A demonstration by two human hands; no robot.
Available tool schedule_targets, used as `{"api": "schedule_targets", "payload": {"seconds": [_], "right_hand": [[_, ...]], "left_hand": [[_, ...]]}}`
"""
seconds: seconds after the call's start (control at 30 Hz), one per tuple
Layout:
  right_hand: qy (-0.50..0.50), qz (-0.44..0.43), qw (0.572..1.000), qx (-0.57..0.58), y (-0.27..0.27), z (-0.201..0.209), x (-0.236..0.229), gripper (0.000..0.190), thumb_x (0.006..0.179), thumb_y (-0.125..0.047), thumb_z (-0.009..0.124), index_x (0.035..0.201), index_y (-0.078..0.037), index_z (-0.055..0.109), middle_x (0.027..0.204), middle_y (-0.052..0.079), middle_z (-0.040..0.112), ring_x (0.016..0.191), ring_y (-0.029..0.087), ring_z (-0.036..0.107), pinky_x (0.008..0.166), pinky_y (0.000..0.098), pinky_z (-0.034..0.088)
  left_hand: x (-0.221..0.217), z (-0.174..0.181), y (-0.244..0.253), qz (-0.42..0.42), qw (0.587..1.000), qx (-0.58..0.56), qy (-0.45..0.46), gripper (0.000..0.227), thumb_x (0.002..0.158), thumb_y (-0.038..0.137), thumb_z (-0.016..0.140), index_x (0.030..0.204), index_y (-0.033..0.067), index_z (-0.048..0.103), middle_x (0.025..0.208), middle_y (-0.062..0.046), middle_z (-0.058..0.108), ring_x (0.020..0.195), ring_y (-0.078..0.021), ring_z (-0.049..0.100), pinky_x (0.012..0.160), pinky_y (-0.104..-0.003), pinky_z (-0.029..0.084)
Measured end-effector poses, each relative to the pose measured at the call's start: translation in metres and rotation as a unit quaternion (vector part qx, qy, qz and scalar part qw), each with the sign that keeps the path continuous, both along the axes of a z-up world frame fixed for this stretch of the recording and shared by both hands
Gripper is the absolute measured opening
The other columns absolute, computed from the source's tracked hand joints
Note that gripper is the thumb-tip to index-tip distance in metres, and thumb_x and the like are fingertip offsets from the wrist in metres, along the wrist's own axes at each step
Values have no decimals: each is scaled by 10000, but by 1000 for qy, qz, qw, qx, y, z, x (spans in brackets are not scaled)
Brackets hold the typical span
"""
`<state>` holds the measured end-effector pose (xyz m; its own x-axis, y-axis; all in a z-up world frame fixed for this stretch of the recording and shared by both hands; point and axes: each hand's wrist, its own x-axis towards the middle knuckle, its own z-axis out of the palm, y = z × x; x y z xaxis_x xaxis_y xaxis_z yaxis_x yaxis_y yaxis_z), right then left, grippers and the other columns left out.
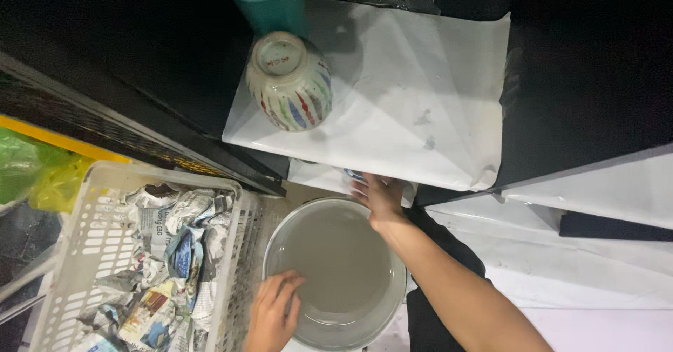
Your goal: The person unwraps newspaper-wrapped ceramic items from a basket, rinses them in a bucket of water, and places them on a shelf. The items include small bowls and cups.
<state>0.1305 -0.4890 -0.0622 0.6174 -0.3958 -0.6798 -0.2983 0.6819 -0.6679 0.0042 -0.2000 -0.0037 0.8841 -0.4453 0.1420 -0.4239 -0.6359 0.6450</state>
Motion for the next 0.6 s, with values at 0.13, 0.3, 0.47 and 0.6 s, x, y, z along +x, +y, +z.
{"api": "schedule_targets", "payload": {"seconds": [0.13,0.3,0.47,0.6], "right_hand": [[-60,-27,998,-25,3,-22,3,593,883,-122,777,1350,-5,432,1085,129,653,845,215,660,781,359,600],[-79,-42,996,-2,6,-31,10,496,913,-91,746,1296,67,474,1075,165,665,906,262,709,874,379,637],[-101,-74,991,57,13,-26,10,460,915,-92,681,1309,33,479,1120,142,661,991,271,706,907,382,581],[-104,-73,989,69,15,-23,10,461,944,-109,679,1300,107,483,1133,188,660,1048,293,709,945,383,568]], "left_hand": [[-1,-3,-2,-22,999,-12,32,323,770,2,697,1084,79,704,1168,-97,672,1096,-322,645,921,-415,509],[-1,1,-3,-40,997,4,72,330,780,-4,690,1101,72,705,1184,-100,676,1092,-318,644,932,-430,496],[-1,12,0,-55,995,-3,83,356,776,-1,684,1123,75,705,1179,-97,677,1107,-327,640,938,-437,497],[-1,19,2,-50,994,10,101,336,792,6,682,1122,69,701,1186,-99,684,1120,-340,632,953,-452,488]]}}
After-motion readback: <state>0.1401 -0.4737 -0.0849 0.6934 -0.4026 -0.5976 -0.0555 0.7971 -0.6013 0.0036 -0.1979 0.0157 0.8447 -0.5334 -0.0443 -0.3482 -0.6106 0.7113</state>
